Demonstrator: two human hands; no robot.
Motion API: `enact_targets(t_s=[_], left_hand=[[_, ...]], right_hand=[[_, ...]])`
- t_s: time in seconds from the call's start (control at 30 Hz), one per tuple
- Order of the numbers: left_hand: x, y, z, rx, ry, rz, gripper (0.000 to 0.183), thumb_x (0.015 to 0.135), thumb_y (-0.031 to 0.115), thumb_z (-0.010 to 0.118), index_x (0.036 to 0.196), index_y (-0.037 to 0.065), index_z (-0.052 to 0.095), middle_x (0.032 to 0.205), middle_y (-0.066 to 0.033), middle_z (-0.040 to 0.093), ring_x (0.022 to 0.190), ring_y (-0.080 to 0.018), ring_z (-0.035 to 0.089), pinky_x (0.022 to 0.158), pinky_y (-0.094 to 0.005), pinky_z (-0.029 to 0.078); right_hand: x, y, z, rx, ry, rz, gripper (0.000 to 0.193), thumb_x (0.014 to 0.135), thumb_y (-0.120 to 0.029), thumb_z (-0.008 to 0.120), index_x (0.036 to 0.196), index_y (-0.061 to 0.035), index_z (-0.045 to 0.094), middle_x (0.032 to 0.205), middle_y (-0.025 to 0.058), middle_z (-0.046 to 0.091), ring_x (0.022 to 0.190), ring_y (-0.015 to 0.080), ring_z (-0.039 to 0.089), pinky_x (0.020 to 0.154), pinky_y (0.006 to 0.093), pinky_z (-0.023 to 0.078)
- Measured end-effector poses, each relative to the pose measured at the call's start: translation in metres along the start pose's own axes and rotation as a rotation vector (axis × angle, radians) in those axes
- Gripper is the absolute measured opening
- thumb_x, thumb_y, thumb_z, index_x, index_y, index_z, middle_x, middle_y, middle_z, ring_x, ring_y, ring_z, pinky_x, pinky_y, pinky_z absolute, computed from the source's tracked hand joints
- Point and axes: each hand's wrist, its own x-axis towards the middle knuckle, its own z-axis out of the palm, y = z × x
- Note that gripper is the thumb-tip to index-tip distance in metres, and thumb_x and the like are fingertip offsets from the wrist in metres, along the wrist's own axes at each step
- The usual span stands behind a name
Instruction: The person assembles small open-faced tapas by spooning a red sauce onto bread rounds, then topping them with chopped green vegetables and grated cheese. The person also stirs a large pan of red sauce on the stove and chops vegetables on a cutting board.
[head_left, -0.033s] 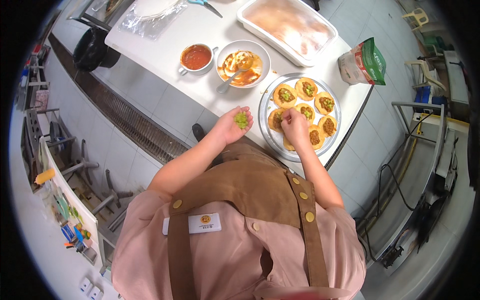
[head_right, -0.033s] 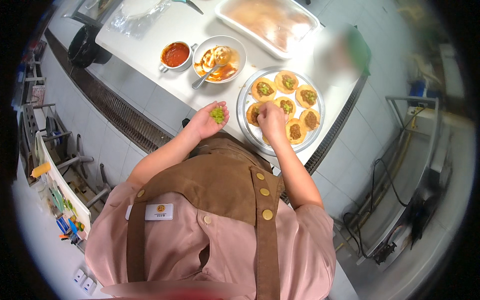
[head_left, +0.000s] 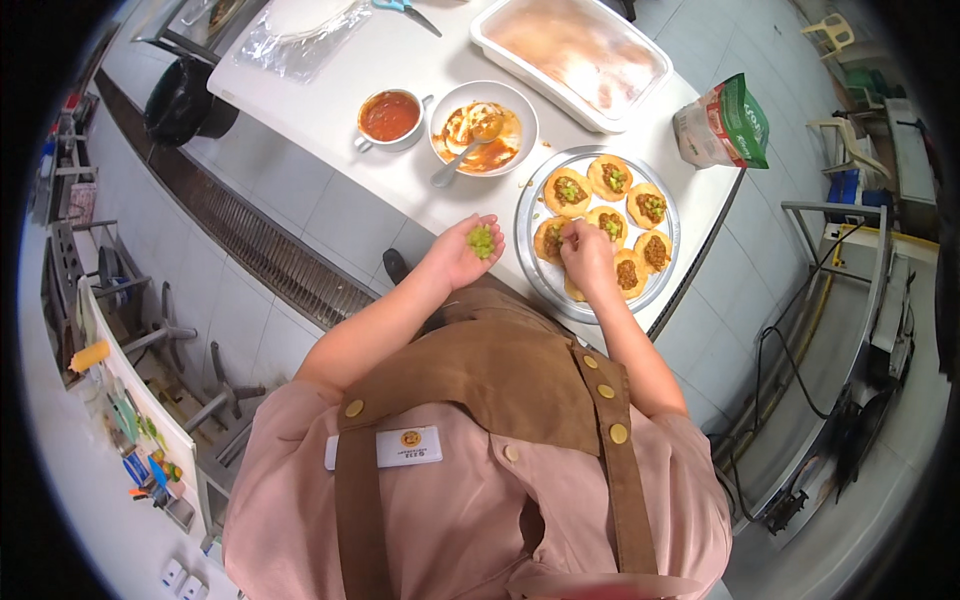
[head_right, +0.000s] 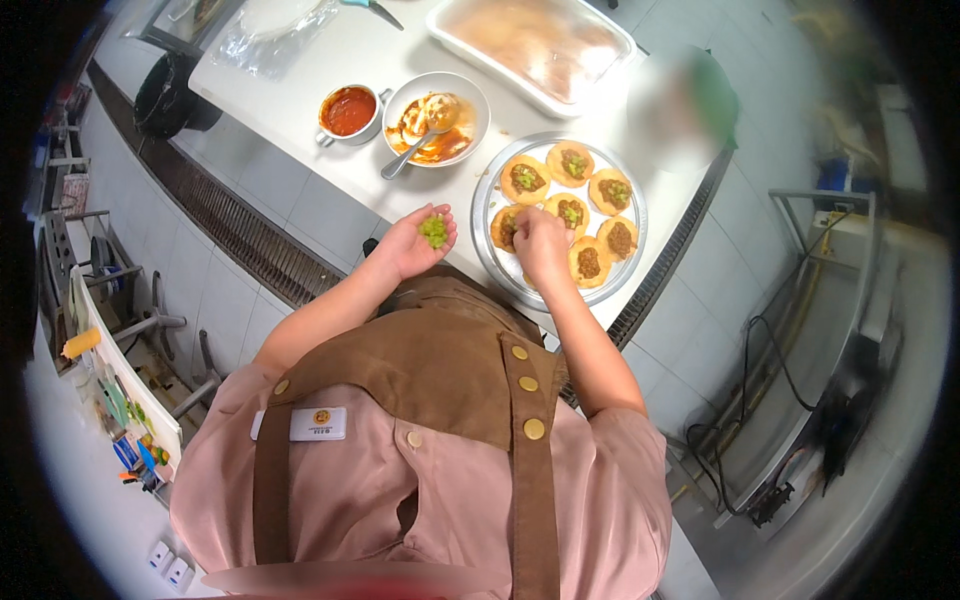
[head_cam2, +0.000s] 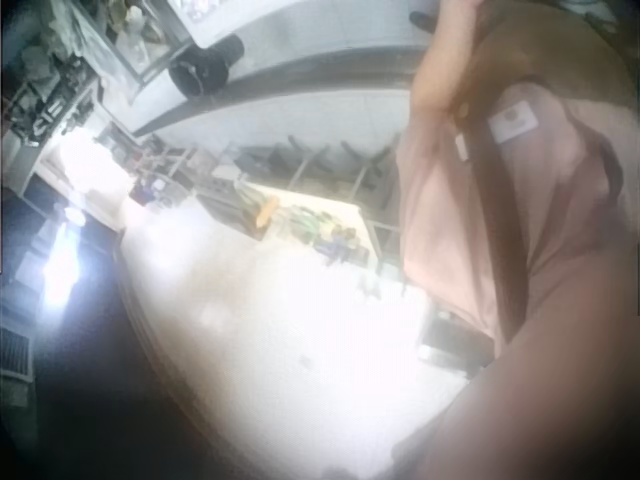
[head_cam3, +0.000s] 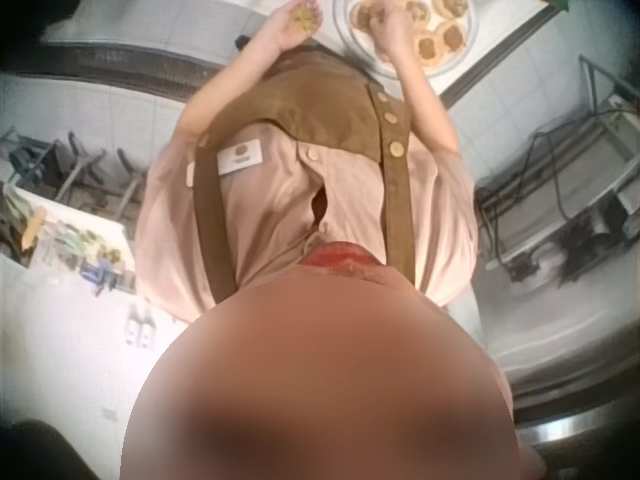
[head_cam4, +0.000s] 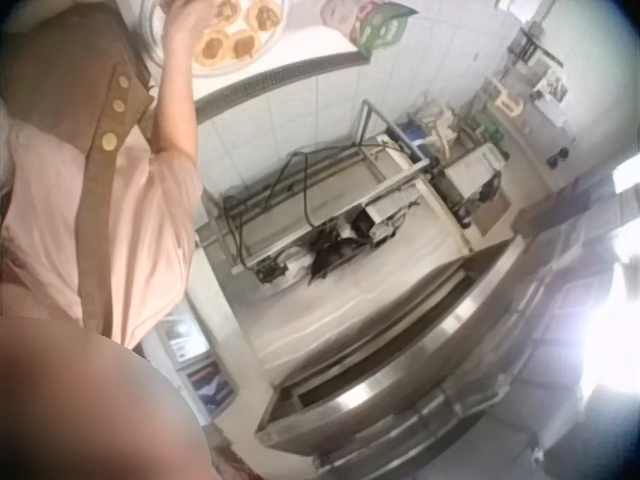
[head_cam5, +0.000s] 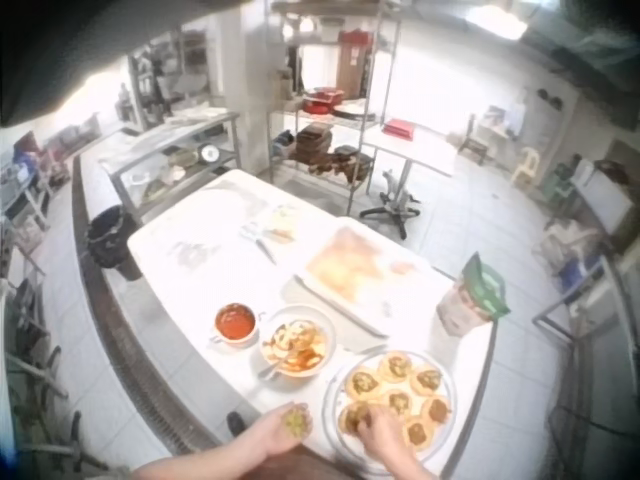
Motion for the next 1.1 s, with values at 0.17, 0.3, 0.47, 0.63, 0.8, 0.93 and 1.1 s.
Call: enact_targets(t_s=[0.17,0.3,0.47,0.63,0.8,0.93,1.1], left_hand=[[0.003,-0.002,-0.001,0.0,-0.06,-0.018,0.028,0.102,0.026,0.045,0.112,0.002,0.055,0.094,-0.0082,0.06,0.088,-0.0218,0.06,0.084,-0.0357,0.053],[0.001,-0.002,0.0,0.005,-0.021,-0.003,0.028,0.102,0.027,0.045,0.111,0.002,0.055,0.093,-0.0086,0.06,0.088,-0.0218,0.06,0.083,-0.0357,0.053],[-0.002,-0.002,0.002,0.003,-0.025,-0.002,0.028,0.102,0.026,0.045,0.111,0.002,0.055,0.093,-0.0088,0.06,0.087,-0.0217,0.06,0.083,-0.0358,0.053],[-0.003,-0.002,0.001,0.0,-0.019,0.008,0.028,0.102,0.026,0.045,0.111,0.002,0.055,0.092,-0.0085,0.06,0.087,-0.0217,0.06,0.083,-0.0359,0.053],[-0.003,-0.003,-0.001,-0.001,-0.019,0.01,0.029,0.102,0.027,0.045,0.113,0.002,0.055,0.093,-0.0083,0.06,0.088,-0.0217,0.06,0.084,-0.0359,0.053],[-0.001,-0.003,0.0,-0.018,-0.008,0.005,0.029,0.102,0.027,0.045,0.112,0.002,0.055,0.093,-0.0086,0.06,0.088,-0.0218,0.06,0.084,-0.0361,0.053],[0.0,-0.003,0.0,0.008,-0.026,-0.002,0.029,0.102,0.026,0.045,0.112,0.002,0.055,0.094,-0.0086,0.06,0.088,-0.0217,0.059,0.084,-0.0359,0.053]], right_hand=[[-0.007,0.001,-0.006,-0.174,0.19,-0.097,0.013,0.078,-0.006,0.063,0.089,-0.0086,0.07,0.094,0.0126,0.058,0.097,0.0319,0.051,0.084,0.0451,0.034],[0.014,0.01,-0.02,-0.263,0.299,-0.004,0.012,0.08,-0.009,0.065,0.091,-0.0075,0.069,0.099,0.0133,0.057,0.098,0.0315,0.051,0.086,0.0447,0.034],[0.029,0.016,-0.013,-0.353,0.292,-0.08,0.012,0.079,-0.011,0.065,0.089,-0.0047,0.067,0.1,0.0149,0.056,0.097,0.033,0.05,0.086,0.0449,0.033],[0.032,0.016,-0.004,-0.43,0.282,-0.115,0.011,0.078,-0.011,0.064,0.088,-0.0049,0.067,0.099,0.0147,0.056,0.097,0.0331,0.049,0.085,0.0452,0.033],[0.015,0.005,-0.011,-0.277,0.239,-0.103,0.01,0.077,-0.01,0.065,0.086,-0.0066,0.068,0.096,0.0117,0.056,0.096,0.0317,0.049,0.083,0.044,0.032],[-0.002,-0.007,-0.012,-0.277,0.126,-0.133,0.009,0.077,-0.011,0.065,0.085,-0.0074,0.068,0.096,0.0096,0.056,0.096,0.0311,0.049,0.082,0.0435,0.032],[0.011,-0.025,0.01,-0.318,0.253,-0.257,0.013,0.076,-0.016,0.069,0.088,-0.0098,0.068,0.097,0.0089,0.056,0.095,0.0293,0.049,0.082,0.0435,0.034]])
